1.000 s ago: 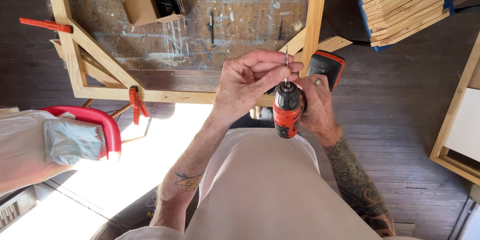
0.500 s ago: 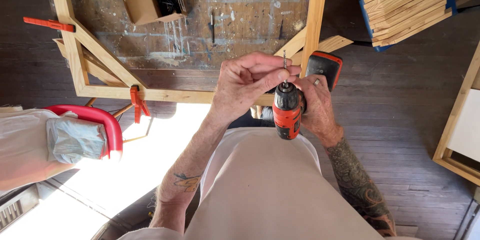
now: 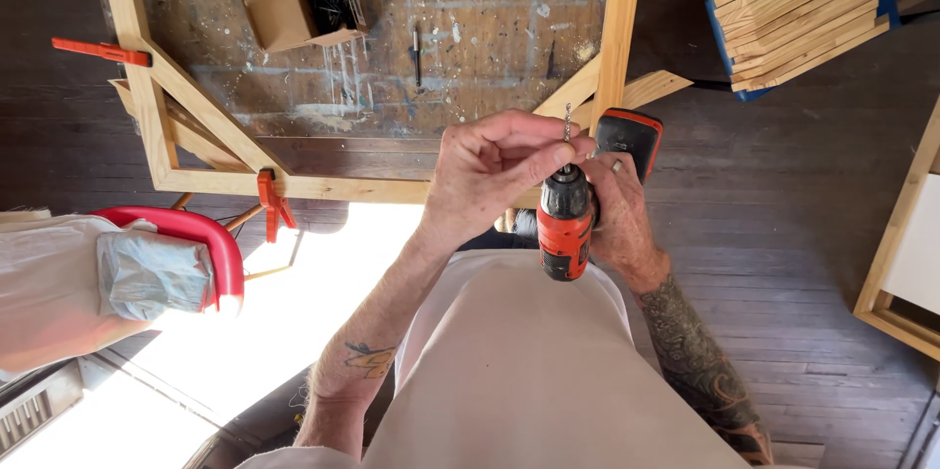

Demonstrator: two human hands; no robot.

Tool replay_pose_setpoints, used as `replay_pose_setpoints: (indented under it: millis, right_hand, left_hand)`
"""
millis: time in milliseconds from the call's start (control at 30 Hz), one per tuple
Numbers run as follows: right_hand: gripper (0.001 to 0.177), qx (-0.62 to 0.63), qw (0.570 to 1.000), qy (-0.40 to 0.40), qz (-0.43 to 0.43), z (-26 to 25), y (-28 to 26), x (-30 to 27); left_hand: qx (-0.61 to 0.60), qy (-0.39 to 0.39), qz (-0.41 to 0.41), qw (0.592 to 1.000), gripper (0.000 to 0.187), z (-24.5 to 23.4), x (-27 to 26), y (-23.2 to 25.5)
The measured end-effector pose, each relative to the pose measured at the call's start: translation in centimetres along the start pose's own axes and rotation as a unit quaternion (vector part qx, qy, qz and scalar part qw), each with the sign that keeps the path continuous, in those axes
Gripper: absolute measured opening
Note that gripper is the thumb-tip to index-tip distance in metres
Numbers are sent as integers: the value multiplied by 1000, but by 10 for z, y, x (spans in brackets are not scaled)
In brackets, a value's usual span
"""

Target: Assembling a wooden frame using spring clamps and a power drill

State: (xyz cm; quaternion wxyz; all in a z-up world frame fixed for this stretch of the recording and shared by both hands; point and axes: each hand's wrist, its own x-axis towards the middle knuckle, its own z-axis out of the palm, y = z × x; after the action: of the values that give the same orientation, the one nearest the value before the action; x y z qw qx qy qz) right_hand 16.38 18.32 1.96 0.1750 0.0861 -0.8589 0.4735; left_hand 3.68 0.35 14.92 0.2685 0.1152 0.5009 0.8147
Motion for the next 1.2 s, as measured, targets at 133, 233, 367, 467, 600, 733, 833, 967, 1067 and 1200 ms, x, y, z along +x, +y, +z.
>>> replay_pose_setpoints:
  millis: [133, 233, 367, 467, 600, 733, 833, 967, 1067, 1200]
  right_hand:
    - [45, 9, 1000, -1, 10, -1, -2, 0]
    - [47, 11, 1000, 1, 14, -1, -2, 1]
    - [48, 11, 1000, -5, 24, 0, 1, -1]
    - [47, 10, 1000, -6, 25, 0, -2, 0]
    - [44, -8, 1000, -8, 28, 0, -5, -2]
    - [49, -4, 999, -8, 45, 2, -6, 0]
    - [50, -17, 998, -6, 56, 0, -7, 3]
    - [51, -48, 997, -11, 51, -6, -20, 20]
    - [50, -83, 995, -26, 49, -5, -20, 18]
    - [43, -165, 980, -82, 78, -11, -24, 21]
  left_hand:
    - [-10, 18, -31, 999, 24, 2, -3, 0]
    - [-24, 20, -47, 998, 29, 2, -3, 3]
    - [-18, 35, -27, 999, 27, -2, -3, -14]
    - [-12, 37, -25, 999, 23, -3, -4, -18]
    - [-14, 37, -26, 999, 25, -2, -5, -17]
    - [35, 53, -4, 998, 32, -4, -8, -12]
    - [112, 91, 16, 989, 41, -1, -22, -20]
    - [194, 123, 14, 973, 60, 17, -39, -30]
    - [184, 127, 15, 975, 76, 28, -35, -38]
    - [155, 213, -118, 957, 63, 40, -14, -63]
